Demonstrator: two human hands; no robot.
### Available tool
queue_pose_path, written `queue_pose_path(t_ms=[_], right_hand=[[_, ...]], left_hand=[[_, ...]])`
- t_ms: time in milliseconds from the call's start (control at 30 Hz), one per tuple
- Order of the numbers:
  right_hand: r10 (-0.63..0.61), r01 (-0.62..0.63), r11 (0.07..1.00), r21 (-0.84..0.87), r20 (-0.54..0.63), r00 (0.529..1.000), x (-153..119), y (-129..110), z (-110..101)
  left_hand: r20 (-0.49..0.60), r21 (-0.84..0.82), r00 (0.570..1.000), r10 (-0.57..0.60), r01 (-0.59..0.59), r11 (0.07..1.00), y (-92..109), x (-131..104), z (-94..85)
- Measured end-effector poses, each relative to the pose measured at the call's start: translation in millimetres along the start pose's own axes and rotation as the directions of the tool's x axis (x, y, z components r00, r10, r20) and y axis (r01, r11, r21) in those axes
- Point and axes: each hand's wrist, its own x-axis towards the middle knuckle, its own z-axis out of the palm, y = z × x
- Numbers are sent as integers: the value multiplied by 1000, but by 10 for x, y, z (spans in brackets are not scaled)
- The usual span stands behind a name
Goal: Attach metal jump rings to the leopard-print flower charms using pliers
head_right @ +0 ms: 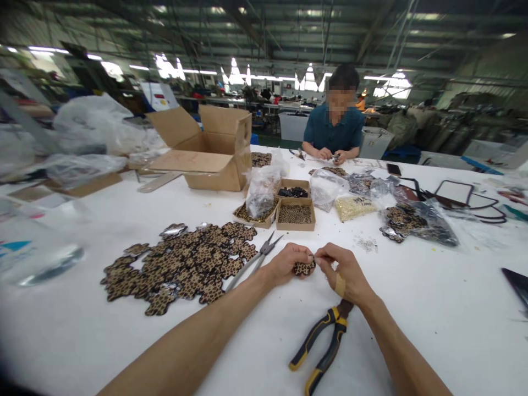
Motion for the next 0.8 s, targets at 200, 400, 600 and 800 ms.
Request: queue_pose_path(t_ms=[200,400,600,800], right_hand=[[-15,12,993,-114,-26,1000,69,-75,-11],[145,-143,989,35,-61,988,-3,52,146],[289,-268,921,284,-32,957,-29,141,235],[308,-306,915,264,36,951,-3,175,178]], left_hand=[[2,61,1000,19,-19,998,61,23,-34],[6,22,1000,-5,5,1000,26,-11,-19],[-19,-18,1000,-9,8,1000,0,-9,-23],[15,-46,1000,-2,3,999,13,-20,-23]])
